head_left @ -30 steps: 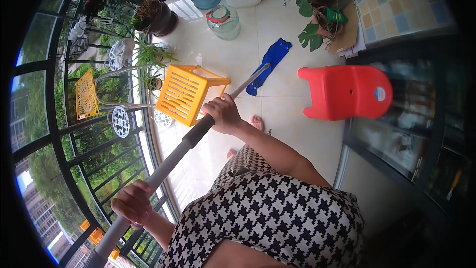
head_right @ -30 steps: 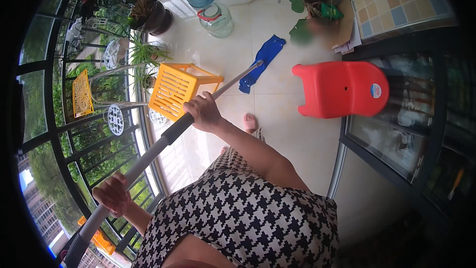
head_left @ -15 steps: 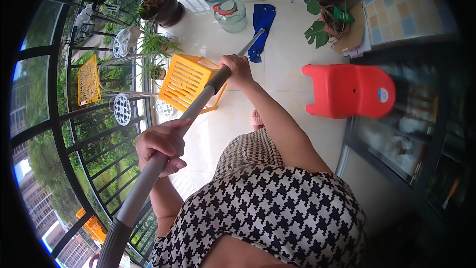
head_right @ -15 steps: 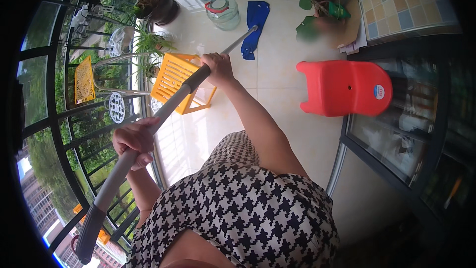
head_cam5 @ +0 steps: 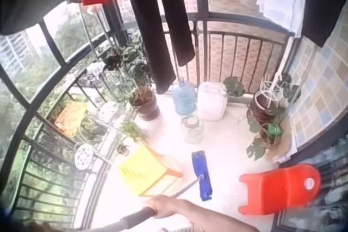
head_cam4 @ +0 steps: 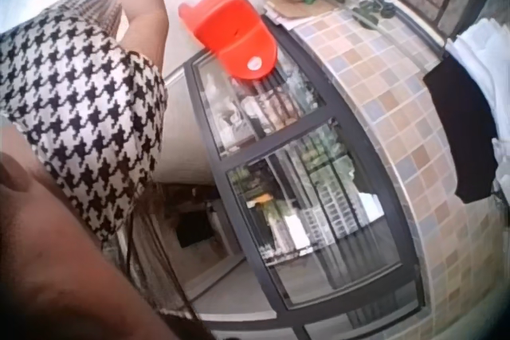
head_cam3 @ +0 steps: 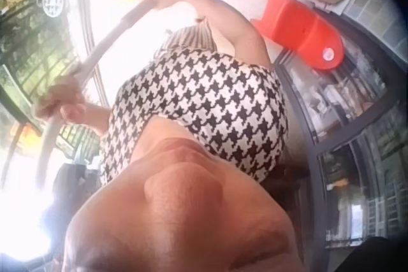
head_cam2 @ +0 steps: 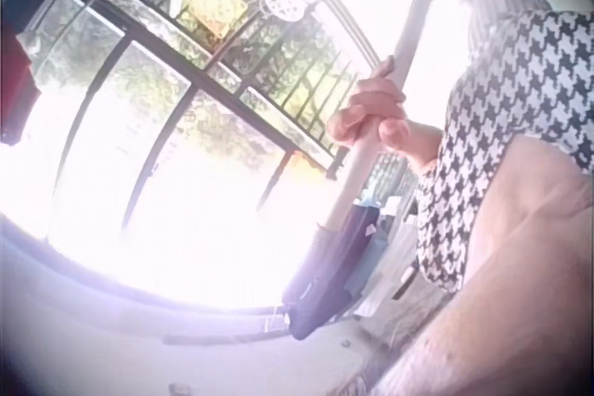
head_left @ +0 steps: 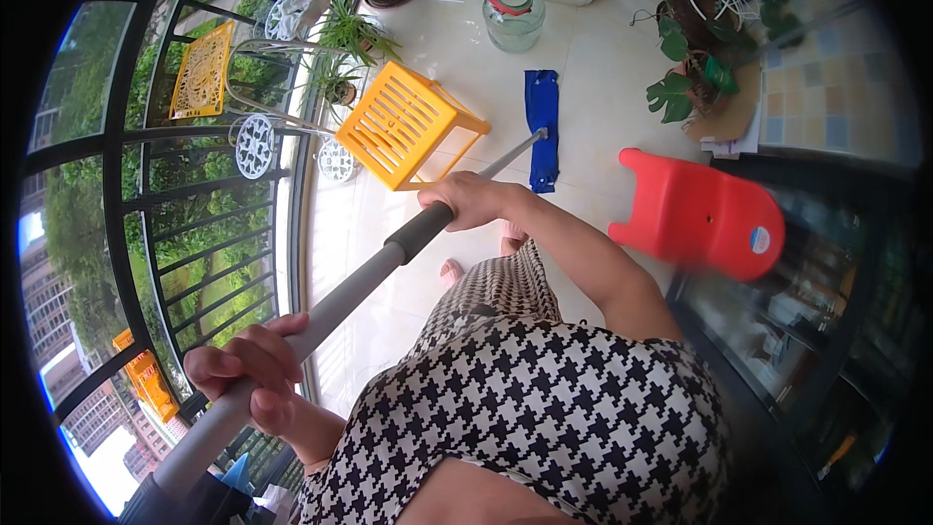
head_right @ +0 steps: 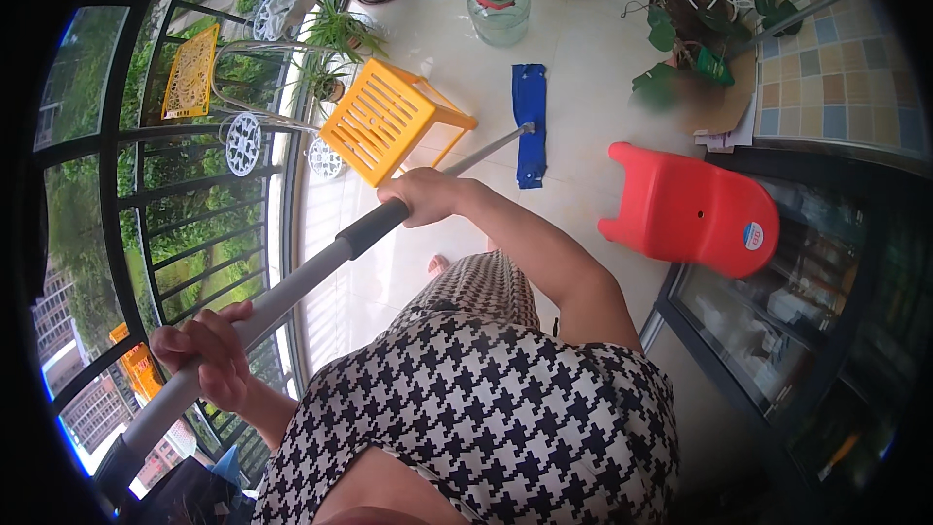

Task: The person mops the tiled floors of a living room, bathroom, and balcony using a blue flat mop. They move the mop back and forth across the surfaces, navigating around furniture and fixtures.

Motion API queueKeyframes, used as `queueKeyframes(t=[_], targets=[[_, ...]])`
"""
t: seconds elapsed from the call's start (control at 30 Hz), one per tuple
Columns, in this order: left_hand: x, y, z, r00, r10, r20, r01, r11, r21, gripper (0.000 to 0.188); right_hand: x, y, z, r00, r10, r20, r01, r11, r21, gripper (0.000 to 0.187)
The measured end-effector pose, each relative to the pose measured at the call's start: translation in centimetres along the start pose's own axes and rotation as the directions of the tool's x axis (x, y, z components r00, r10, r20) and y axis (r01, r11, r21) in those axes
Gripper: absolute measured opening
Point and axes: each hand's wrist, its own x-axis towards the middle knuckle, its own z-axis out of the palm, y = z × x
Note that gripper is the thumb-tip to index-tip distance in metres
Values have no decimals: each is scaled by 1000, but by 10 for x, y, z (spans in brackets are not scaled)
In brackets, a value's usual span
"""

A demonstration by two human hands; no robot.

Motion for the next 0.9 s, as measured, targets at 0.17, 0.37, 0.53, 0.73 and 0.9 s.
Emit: queueKeyframes(t=[0.17, 0.37, 0.53, 0.73, 0.9], targets=[[20, 9, 30, 992, 117, -48, -108, 981, 160, 35, 33, -2, -39, 964, -146, 223, 196, 955, -221, 21], [25, -5, 74, 994, 93, -60, -76, 967, 243, 32, 55, 7, -79, 988, -120, 102, 153, 881, -447, 15], [78, -63, 67, 954, 160, 255, -186, 979, 81, 20, 63, 38, -126, 948, -96, -302, -76, 857, -509, 19], [55, -108, 77, 956, -54, 287, -77, 902, 424, 32, 93, 91, -129, 856, -114, -504, -150, 879, -453, 27], [23, -63, 75, 998, -12, 66, -12, 935, 354, 30, 85, 73, -91, 883, -257, -392, 107, 924, -366, 26]])
